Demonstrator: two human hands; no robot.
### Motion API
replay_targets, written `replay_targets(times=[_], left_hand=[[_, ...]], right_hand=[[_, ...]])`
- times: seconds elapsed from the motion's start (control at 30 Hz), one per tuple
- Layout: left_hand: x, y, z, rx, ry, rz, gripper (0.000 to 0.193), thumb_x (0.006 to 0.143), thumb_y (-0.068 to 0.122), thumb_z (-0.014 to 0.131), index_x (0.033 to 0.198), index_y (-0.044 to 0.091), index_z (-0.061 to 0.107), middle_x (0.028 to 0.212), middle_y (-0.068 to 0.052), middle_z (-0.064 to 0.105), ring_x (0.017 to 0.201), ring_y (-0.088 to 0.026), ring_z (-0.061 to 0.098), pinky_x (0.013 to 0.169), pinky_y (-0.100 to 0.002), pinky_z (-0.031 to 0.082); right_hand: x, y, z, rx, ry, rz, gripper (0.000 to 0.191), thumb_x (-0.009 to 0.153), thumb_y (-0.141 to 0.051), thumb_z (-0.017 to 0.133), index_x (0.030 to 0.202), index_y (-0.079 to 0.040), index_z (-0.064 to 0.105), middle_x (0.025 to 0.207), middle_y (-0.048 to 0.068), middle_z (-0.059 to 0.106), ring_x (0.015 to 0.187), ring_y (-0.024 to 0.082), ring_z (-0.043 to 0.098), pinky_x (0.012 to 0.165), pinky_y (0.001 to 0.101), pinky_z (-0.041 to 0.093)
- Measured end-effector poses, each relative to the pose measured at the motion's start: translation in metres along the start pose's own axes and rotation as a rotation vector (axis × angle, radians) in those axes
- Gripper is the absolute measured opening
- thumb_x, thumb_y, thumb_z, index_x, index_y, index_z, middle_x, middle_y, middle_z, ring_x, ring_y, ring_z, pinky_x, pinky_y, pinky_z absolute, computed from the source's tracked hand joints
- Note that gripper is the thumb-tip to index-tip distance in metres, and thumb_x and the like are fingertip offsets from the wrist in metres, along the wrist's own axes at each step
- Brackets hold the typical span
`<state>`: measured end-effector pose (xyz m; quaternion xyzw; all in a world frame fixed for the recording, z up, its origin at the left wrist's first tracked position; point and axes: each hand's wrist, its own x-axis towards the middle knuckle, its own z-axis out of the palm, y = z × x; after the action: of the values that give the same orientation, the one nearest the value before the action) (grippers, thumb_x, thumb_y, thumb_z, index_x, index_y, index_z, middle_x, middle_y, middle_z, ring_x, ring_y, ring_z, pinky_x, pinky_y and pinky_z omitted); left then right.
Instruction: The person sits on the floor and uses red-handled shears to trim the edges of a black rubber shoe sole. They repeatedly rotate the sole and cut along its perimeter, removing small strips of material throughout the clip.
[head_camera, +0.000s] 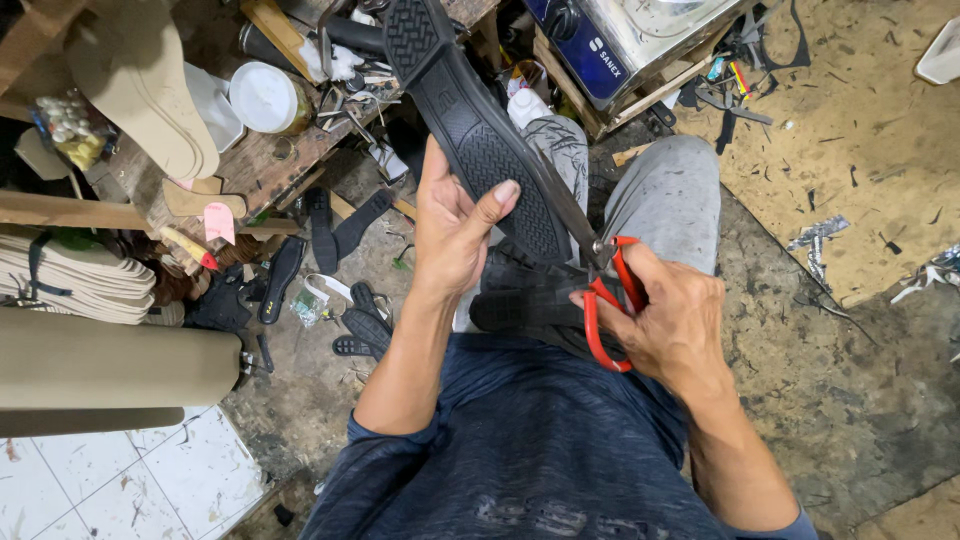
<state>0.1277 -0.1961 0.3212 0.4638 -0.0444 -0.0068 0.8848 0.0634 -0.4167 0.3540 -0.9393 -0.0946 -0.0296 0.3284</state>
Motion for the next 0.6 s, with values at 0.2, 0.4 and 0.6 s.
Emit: replay_targets(times=[0.2,0.4,0.6], left_hand=[[-0.001,0.003,-0.009,0.060,-0.014,-0.022,0.077,0.096,-0.006,0.075,0.160,0.005,0.034,0.136,-0.010,0.062,0.120,-0.018,0.065,0.101,-0.031,0.056],[-0.001,-0.003,-0.016,0.032,-0.036,-0.005,0.073,0.096,-0.005,0.075,0.158,0.006,0.037,0.140,-0.007,0.062,0.127,-0.016,0.063,0.112,-0.030,0.054],[0.004,0.000,-0.022,-0.011,0.042,0.025,0.056,0.103,-0.006,0.074,0.151,-0.004,0.045,0.123,-0.009,0.066,0.108,-0.014,0.063,0.102,-0.027,0.053]], right_hand=[[-0.003,0.005,-0.001,0.003,-0.065,0.028,0.044,0.075,-0.041,0.088,0.085,-0.008,0.062,0.053,0.011,0.057,0.049,0.034,0.059,0.050,0.0434,0.046],[-0.003,0.005,0.000,0.019,-0.061,0.020,0.042,0.075,-0.041,0.086,0.090,-0.008,0.065,0.053,0.012,0.058,0.049,0.035,0.061,0.049,0.0439,0.047],[-0.004,0.003,0.002,0.027,-0.116,-0.004,0.042,0.075,-0.041,0.086,0.087,-0.007,0.062,0.056,0.012,0.058,0.050,0.035,0.059,0.051,0.0449,0.046]])
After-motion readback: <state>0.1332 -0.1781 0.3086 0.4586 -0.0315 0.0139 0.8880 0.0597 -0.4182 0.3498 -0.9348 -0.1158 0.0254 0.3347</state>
